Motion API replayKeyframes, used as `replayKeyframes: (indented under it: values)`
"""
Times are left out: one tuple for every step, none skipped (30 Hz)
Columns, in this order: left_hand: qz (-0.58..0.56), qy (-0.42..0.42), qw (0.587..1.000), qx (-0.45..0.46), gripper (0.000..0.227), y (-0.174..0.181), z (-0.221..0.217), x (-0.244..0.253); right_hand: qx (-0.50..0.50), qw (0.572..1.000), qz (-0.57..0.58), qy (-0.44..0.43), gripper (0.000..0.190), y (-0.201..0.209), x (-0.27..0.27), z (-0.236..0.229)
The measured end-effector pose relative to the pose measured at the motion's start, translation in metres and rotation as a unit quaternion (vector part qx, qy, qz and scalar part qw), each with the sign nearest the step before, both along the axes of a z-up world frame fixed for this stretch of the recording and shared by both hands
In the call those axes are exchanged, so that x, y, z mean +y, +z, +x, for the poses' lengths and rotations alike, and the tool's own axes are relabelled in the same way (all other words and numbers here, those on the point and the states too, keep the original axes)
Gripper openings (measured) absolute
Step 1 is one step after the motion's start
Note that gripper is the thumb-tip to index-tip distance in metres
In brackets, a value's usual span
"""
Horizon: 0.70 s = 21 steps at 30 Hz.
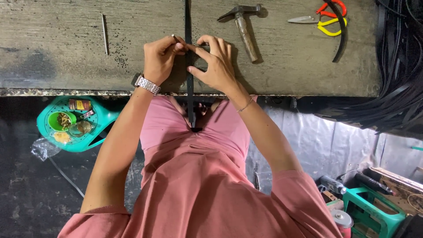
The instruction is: The person hammers nails into a black leather strip placed on a wooden workbench. They repeatedly pick up nails, position them on the strip, and strike them with a hammer. The person also briefly moves a pile of leather strips aside and retrieves another strip to continue the process.
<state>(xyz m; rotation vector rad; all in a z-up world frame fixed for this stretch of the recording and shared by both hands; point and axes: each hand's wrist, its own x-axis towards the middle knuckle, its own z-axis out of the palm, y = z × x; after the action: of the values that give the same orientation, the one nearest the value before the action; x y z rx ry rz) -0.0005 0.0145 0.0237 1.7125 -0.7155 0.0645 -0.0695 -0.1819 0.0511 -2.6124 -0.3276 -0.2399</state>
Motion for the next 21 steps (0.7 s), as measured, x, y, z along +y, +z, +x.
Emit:
replayKeyframes:
  values:
    - [0.004,0.004,1.0,-0.002,0.013,-0.003,0.0,0.0,0.001,1.0,-0.003,-0.001,0.045,0.0,0.0,0.0]
    - [0.009,0.009,1.0,-0.004,0.014,-0.006,0.0,0.0,0.003,1.0,-0.006,-0.001,0.046,-0.001,0.0,0.0]
    - [0.009,0.009,1.0,-0.004,0.014,-0.007,0.0,-0.001,0.002,1.0,-0.006,-0.001,0.046,0.0,0.0,0.0]
    - [0.027,0.011,0.999,-0.026,0.014,-0.009,0.0,-0.001,0.008,1.0,-0.004,-0.002,0.046,0.001,0.0,0.0]
    - [0.045,0.014,0.998,-0.049,0.014,-0.01,0.001,-0.001,0.013,1.0,-0.003,-0.003,0.047,0.002,0.0,0.0]
    - [0.044,0.013,0.998,-0.049,0.014,-0.017,0.002,-0.002,0.013,1.0,-0.003,-0.004,0.047,0.0,0.0,0.0]
    - [0.065,0.009,0.995,-0.073,0.016,-0.024,0.004,-0.002,0.014,1.0,-0.008,-0.005,0.052,-0.002,-0.001,0.0]
    - [0.085,0.006,0.992,-0.098,0.021,-0.031,0.006,-0.002,0.015,1.0,-0.013,-0.004,0.058,-0.004,-0.001,0.0]
    - [0.085,0.007,0.991,-0.098,0.021,-0.028,0.005,-0.003,0.014,1.0,-0.013,-0.004,0.058,-0.008,-0.004,0.0]
    - [0.089,0.004,0.99,-0.108,0.017,-0.025,0.005,-0.004,0.015,1.0,-0.003,0.001,0.062,-0.012,-0.006,0.0]
    - [0.093,0.001,0.989,-0.118,0.014,-0.022,0.005,-0.005,0.016,1.0,0.007,0.006,0.066,-0.015,-0.007,0.001]
    - [0.093,0.0,0.988,-0.122,0.014,-0.021,0.005,-0.006,0.012,1.0,0.006,0.005,0.066,-0.019,-0.014,0.003]
    - [0.091,0.001,0.988,-0.126,0.014,-0.021,0.004,-0.006,-0.069,0.995,0.021,-0.07,0.052,-0.022,-0.02,0.006]
    - [0.089,0.005,0.988,-0.128,0.015,-0.021,0.002,-0.006,-0.147,0.978,0.035,-0.141,0.04,-0.026,-0.026,0.008]
    - [0.088,0.006,0.988,-0.13,0.015,-0.022,0.005,-0.007,-0.148,0.978,0.034,-0.139,0.04,-0.022,-0.038,0.007]
    - [0.09,0.002,0.985,-0.149,0.013,-0.023,0.004,-0.007,-0.105,0.967,-0.085,-0.217,0.047,-0.018,-0.049,0.004]
    - [0.092,-0.002,0.981,-0.168,0.011,-0.024,0.004,-0.007,-0.06,0.933,-0.203,-0.29,0.058,-0.014,-0.061,0.0]
    - [0.09,-0.004,0.982,-0.168,0.011,-0.028,0.003,-0.008,-0.059,0.932,-0.205,-0.292,0.058,-0.018,-0.069,-0.001]
    - [0.09,0.001,0.98,-0.178,0.01,-0.03,0.002,-0.008,-0.074,0.927,-0.256,-0.264,0.043,-0.021,-0.077,-0.001]
    - [0.091,0.007,0.977,-0.191,0.009,-0.032,0.005,-0.008,-0.091,0.919,-0.304,-0.235,0.029,-0.023,-0.085,0.001]
    - [0.088,0.007,0.977,-0.193,0.009,-0.031,0.005,-0.009,-0.094,0.917,-0.306,-0.236,0.029,-0.017,-0.085,0.002]
